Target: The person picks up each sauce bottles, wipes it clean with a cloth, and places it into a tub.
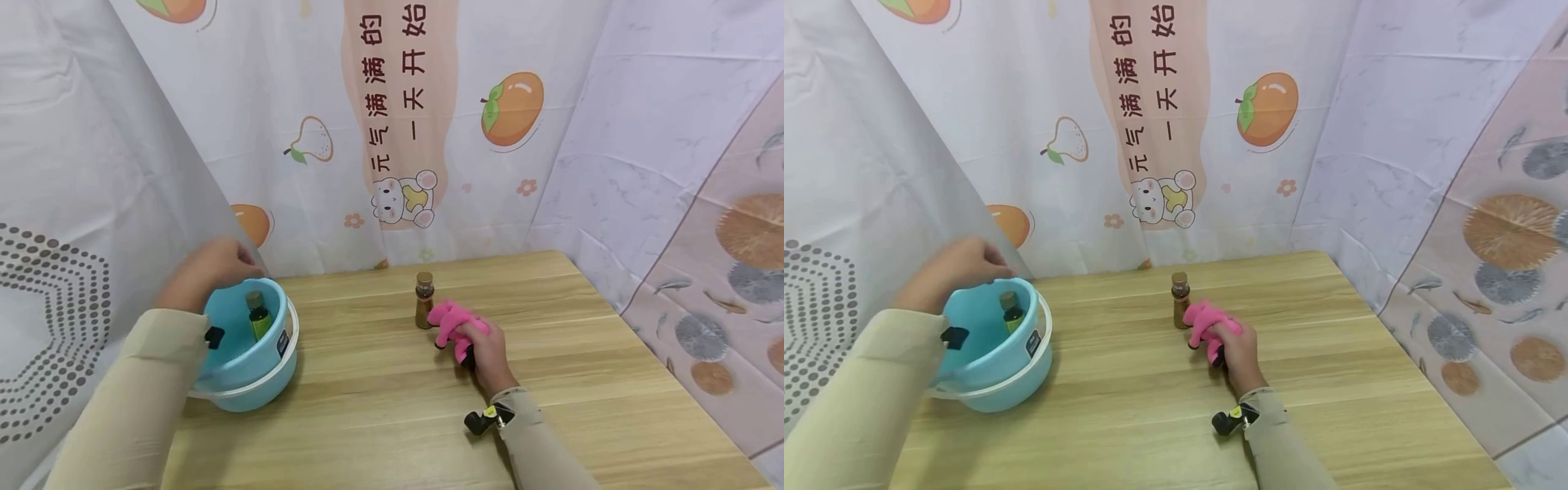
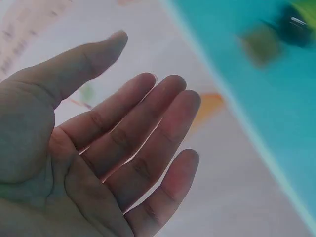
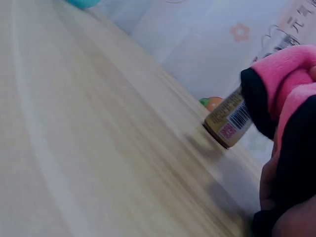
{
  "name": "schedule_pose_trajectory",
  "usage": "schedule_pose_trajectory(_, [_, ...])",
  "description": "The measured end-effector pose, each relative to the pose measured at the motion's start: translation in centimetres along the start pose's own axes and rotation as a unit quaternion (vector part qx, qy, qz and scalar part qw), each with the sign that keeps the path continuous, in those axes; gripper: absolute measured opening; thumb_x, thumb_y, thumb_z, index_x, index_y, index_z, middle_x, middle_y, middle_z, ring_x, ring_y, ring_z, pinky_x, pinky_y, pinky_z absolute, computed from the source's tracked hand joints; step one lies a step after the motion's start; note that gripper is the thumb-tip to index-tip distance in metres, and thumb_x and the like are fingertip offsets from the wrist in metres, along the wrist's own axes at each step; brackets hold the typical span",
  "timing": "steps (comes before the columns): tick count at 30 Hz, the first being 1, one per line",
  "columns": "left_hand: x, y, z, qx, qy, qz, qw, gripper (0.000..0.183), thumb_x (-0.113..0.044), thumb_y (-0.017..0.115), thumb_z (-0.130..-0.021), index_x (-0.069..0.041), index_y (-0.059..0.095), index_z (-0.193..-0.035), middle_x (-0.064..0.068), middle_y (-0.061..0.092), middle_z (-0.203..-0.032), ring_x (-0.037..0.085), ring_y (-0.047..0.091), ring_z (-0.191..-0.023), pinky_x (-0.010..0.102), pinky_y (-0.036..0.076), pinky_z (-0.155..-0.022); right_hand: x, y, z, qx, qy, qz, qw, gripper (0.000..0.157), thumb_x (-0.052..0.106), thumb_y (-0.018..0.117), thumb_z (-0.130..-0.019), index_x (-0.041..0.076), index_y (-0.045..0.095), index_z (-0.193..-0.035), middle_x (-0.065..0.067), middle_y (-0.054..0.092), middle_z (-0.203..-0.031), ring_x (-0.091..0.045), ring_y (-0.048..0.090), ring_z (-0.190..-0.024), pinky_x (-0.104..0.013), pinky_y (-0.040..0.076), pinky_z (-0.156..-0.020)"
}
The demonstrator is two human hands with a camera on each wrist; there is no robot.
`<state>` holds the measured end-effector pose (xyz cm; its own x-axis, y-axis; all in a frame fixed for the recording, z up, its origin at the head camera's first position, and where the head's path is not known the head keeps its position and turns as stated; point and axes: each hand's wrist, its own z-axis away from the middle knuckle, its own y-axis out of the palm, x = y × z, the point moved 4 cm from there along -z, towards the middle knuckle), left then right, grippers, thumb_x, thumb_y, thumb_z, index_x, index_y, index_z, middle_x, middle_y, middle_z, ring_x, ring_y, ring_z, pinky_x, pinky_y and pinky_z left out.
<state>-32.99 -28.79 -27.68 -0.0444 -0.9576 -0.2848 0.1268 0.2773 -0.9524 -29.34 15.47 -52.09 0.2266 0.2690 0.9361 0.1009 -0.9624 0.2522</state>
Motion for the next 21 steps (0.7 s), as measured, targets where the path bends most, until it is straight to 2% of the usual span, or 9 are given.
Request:
schedule_pose_trajectory(2, [-2.6, -0.2, -0.2, -0.014, 0.021, -0.025, 0.9994, 0.040, -0.038, 0.075, -0.093, -0.004, 0.075, -0.114, 0.019, 0.073, -0.112, 0.037, 0.064, -0.098, 0.043, 0.056, -0.072, 0.3, -0.1, -0.4, 0.031, -0.026, -0.039, 0.998, 0.029, 0.006, 0.052, -0.101, -0.014, 0.068, -0.088, -0.024, 0.066, -0.131, -0.016, 0.067, -0.093, -0.028, 0.042, -0.040])
schedule_pose_trajectory(3, [-4.0, 0.0, -0.3, -0.019, 0.031, -0.032, 0.9988, 0.039, -0.037, 0.075, -0.093, -0.006, 0.075, -0.116, 0.018, 0.074, -0.114, 0.036, 0.065, -0.100, 0.044, 0.056, -0.074, 0.3, -0.2, -0.5, 0.032, -0.029, -0.063, 0.997, 0.028, 0.004, 0.051, -0.101, -0.016, 0.066, -0.089, -0.027, 0.063, -0.133, -0.016, 0.064, -0.081, -0.027, 0.037, -0.037])
schedule_pose_trajectory(5, [-6.8, 0.6, -0.5, -0.027, 0.053, -0.036, 0.9976, 0.037, -0.034, 0.074, -0.094, -0.007, 0.074, -0.119, 0.016, 0.074, -0.117, 0.034, 0.067, -0.102, 0.047, 0.056, -0.080, 0.3, -0.5, -0.7, 0.032, -0.042, -0.097, 0.994, 0.029, 0.002, 0.048, -0.101, -0.019, 0.063, -0.090, -0.030, 0.058, -0.137, -0.015, 0.062, -0.079, -0.025, 0.035, -0.038])
schedule_pose_trajectory(7, [-9.4, 1.7, -1.0, -0.033, 0.071, -0.026, 0.9966, 0.035, -0.031, 0.075, -0.094, -0.008, 0.074, -0.119, 0.014, 0.075, -0.117, 0.032, 0.069, -0.103, 0.047, 0.056, -0.085, 0.4, -0.8, -1.0, 0.032, -0.061, -0.113, 0.991, 0.030, 0.001, 0.045, -0.103, -0.022, 0.060, -0.090, -0.032, 0.053, -0.142, -0.017, 0.063, -0.089, -0.024, 0.035, -0.039])
schedule_pose_trajectory(8, [-10.7, 2.5, -1.3, -0.036, 0.079, -0.016, 0.9961, 0.034, -0.030, 0.076, -0.093, -0.008, 0.074, -0.119, 0.013, 0.075, -0.115, 0.031, 0.070, -0.103, 0.047, 0.057, -0.086, 0.3, -1.0, -1.0, 0.021, -0.065, -0.118, 0.991, 0.030, 0.001, 0.045, -0.103, -0.022, 0.061, -0.091, -0.032, 0.053, -0.142, -0.018, 0.063, -0.087, -0.023, 0.037, -0.040])
schedule_pose_trajectory(11, [-13.8, 5.1, -2.5, -0.045, 0.109, 0.003, 0.9930, 0.030, -0.027, 0.078, -0.092, -0.011, 0.075, -0.116, 0.008, 0.077, -0.110, 0.027, 0.071, -0.101, 0.045, 0.057, -0.087, 0.2, -1.5, -1.2, 0.001, -0.080, -0.118, 0.990, 0.032, 0.002, 0.046, -0.105, -0.021, 0.064, -0.094, -0.032, 0.053, -0.142, -0.025, 0.065, -0.103, -0.022, 0.042, -0.044])
schedule_pose_trajectory(14, [-16.2, 8.1, -3.9, -0.052, 0.138, 0.040, 0.9882, 0.024, -0.027, 0.078, -0.093, -0.011, 0.076, -0.111, 0.004, 0.076, -0.106, 0.023, 0.071, -0.098, 0.041, 0.058, -0.086, 0.1, -1.8, -1.2, -0.012, -0.081, -0.122, 0.989, 0.032, 0.004, 0.047, -0.107, -0.019, 0.066, -0.095, -0.031, 0.053, -0.143, -0.026, 0.064, -0.100, -0.021, 0.042, -0.045])
schedule_pose_trajectory(17, [-17.9, 11.0, -4.9, -0.056, 0.155, 0.089, 0.9823, 0.026, -0.028, 0.080, -0.092, -0.011, 0.076, -0.111, 0.004, 0.076, -0.106, 0.020, 0.070, -0.098, 0.039, 0.059, -0.086, 0.1, -1.9, -1.1, -0.019, -0.079, -0.125, 0.989, 0.032, 0.004, 0.047, -0.107, -0.020, 0.066, -0.096, -0.030, 0.053, -0.144, -0.022, 0.063, -0.092, -0.021, 0.041, -0.044])
schedule_pose_trajectory(21, [-19.5, 14.4, -5.8, -0.065, 0.160, 0.139, 0.9751, 0.045, -0.036, 0.083, -0.089, -0.010, 0.073, -0.124, 0.008, 0.074, -0.121, 0.023, 0.069, -0.110, 0.042, 0.057, -0.094, 0.1, -2.1, -0.9, -0.048, -0.066, -0.112, 0.990, 0.032, 0.006, 0.053, -0.105, -0.022, 0.066, -0.095, -0.028, 0.057, -0.141, -0.017, 0.061, -0.079, -0.020, 0.042, -0.045])
